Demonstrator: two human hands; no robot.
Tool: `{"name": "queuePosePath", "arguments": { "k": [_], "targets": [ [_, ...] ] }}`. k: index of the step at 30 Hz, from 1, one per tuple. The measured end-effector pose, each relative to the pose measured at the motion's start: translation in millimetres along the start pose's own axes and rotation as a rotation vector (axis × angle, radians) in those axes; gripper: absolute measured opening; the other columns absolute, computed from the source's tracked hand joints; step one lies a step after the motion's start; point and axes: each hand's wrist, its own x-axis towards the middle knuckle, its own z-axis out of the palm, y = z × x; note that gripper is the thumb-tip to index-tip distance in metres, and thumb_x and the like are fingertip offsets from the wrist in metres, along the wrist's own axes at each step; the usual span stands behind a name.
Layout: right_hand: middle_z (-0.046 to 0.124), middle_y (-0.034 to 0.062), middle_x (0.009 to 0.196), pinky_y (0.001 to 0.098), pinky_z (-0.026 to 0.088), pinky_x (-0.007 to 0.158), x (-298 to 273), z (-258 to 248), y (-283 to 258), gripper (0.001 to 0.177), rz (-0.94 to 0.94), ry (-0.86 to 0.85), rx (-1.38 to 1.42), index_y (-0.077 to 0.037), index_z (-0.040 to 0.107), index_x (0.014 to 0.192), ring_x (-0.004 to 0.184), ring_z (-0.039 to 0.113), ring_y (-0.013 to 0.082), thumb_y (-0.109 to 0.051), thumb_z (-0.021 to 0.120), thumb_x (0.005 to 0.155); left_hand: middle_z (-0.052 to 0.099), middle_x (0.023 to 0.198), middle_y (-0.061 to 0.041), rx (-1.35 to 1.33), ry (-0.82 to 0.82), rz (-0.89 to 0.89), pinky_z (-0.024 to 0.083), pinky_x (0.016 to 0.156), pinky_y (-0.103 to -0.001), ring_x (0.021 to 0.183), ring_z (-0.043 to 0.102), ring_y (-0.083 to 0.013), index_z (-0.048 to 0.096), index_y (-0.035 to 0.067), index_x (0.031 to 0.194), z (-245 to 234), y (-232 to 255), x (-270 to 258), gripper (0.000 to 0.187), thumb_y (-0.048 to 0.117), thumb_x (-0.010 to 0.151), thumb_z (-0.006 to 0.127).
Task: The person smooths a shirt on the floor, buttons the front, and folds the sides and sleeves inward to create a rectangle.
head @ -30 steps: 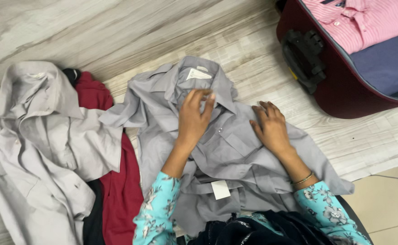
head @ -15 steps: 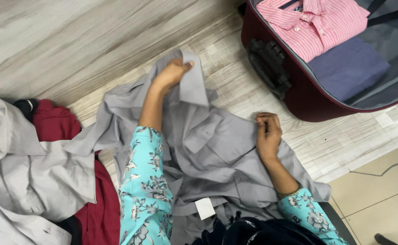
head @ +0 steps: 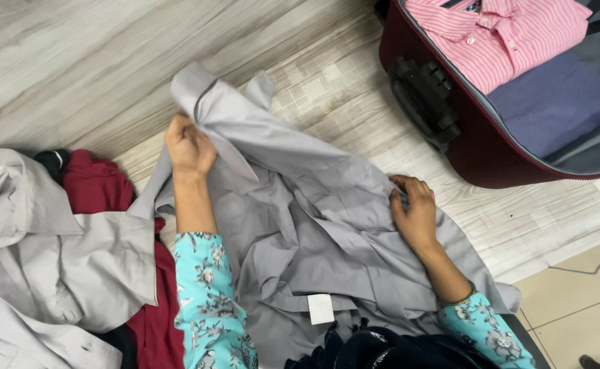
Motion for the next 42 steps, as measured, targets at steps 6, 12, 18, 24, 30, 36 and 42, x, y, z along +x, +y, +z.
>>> {"name": "queuePosePath", "arguments": {
  "k": [6, 12, 18, 24, 30, 36, 42],
  "targets": [
    [0.073, 0.0077, 0.100, 0.0366, 0.057, 0.083, -19, -26, -19, 0.023, 0.061, -0.537, -0.011, -0.005, 0.073, 0.104, 0.084, 0.071, 0.0242, -0.007, 0.062, 0.084, 0.059, 0.147, -0.018, -0.008, 0.287, 0.145, 0.042, 0.120, -0.047, 0.137, 0.056, -0.0335, 0.052, -0.003, 0.147, -90, -16, -130, 0.056, 0.031, 0.104, 0.040],
    [0.074, 0.0040, 0.103, 0.0363, 0.058, 0.083, 3, -47, -46, 0.027, -0.106, -1.007, -0.158, -0.012, 0.075, 0.115, 0.092, 0.072, 0.0216, -0.023, 0.065, 0.093, 0.054, 0.152, -0.015, -0.104, 0.472, 0.150, 0.040, 0.117, -0.055, 0.139, 0.052, -0.0363, 0.048, 0.007, 0.151, -120, -51, -209, 0.064, 0.046, 0.102, 0.040],
    [0.074, 0.0092, 0.120, 0.0355, 0.057, 0.094, 65, 3, -72, 0.030, -0.093, -0.862, 0.155, -0.006, 0.068, 0.124, 0.108, 0.073, 0.0237, -0.016, 0.057, 0.098, 0.054, 0.153, -0.015, -0.173, 0.492, 0.160, 0.039, 0.118, -0.056, 0.141, 0.050, -0.0372, 0.049, 0.007, 0.151, -129, -62, -216, 0.064, 0.046, 0.101, 0.040],
    [0.062, 0.0147, 0.141, 0.0405, 0.045, 0.110, 109, 116, -102, 0.055, -0.473, -0.819, 0.247, -0.005, 0.062, 0.136, 0.132, 0.056, 0.0321, 0.008, 0.048, 0.084, 0.054, 0.152, -0.015, -0.258, 0.518, 0.141, 0.040, 0.118, -0.055, 0.141, 0.050, -0.0368, 0.051, 0.008, 0.150, -142, -69, -219, 0.063, 0.046, 0.101, 0.039],
    [0.061, 0.0131, 0.133, 0.0461, 0.043, 0.103, 115, 189, -109, 0.062, -0.613, -0.750, -0.031, -0.009, 0.061, 0.136, 0.128, 0.050, 0.0355, 0.004, 0.060, 0.076, 0.055, 0.150, -0.015, -0.272, 0.538, 0.116, 0.040, 0.116, -0.055, 0.139, 0.051, -0.0375, 0.052, 0.008, 0.148, -149, -71, -217, 0.065, 0.046, 0.097, 0.038],
    [0.065, 0.0072, 0.105, 0.0432, 0.048, 0.093, 114, 156, -110, 0.025, -0.645, -0.589, -0.159, -0.011, 0.072, 0.108, 0.109, 0.060, 0.0279, -0.017, 0.075, 0.083, 0.055, 0.150, -0.017, -0.248, 0.503, 0.110, 0.040, 0.117, -0.055, 0.139, 0.051, -0.0379, 0.053, 0.005, 0.147, -145, -70, -213, 0.064, 0.043, 0.097, 0.038],
    [0.064, 0.0035, 0.093, 0.0429, 0.049, 0.090, 110, 64, -164, 0.012, -0.640, -0.424, -0.044, -0.011, 0.074, 0.094, 0.098, 0.061, 0.0255, -0.015, 0.077, 0.084, 0.059, 0.145, -0.015, -0.247, 0.478, 0.227, 0.041, 0.118, -0.053, 0.136, 0.054, -0.0354, 0.057, 0.004, 0.141, -126, -66, -212, 0.056, 0.037, 0.098, 0.043]
  ]
}}
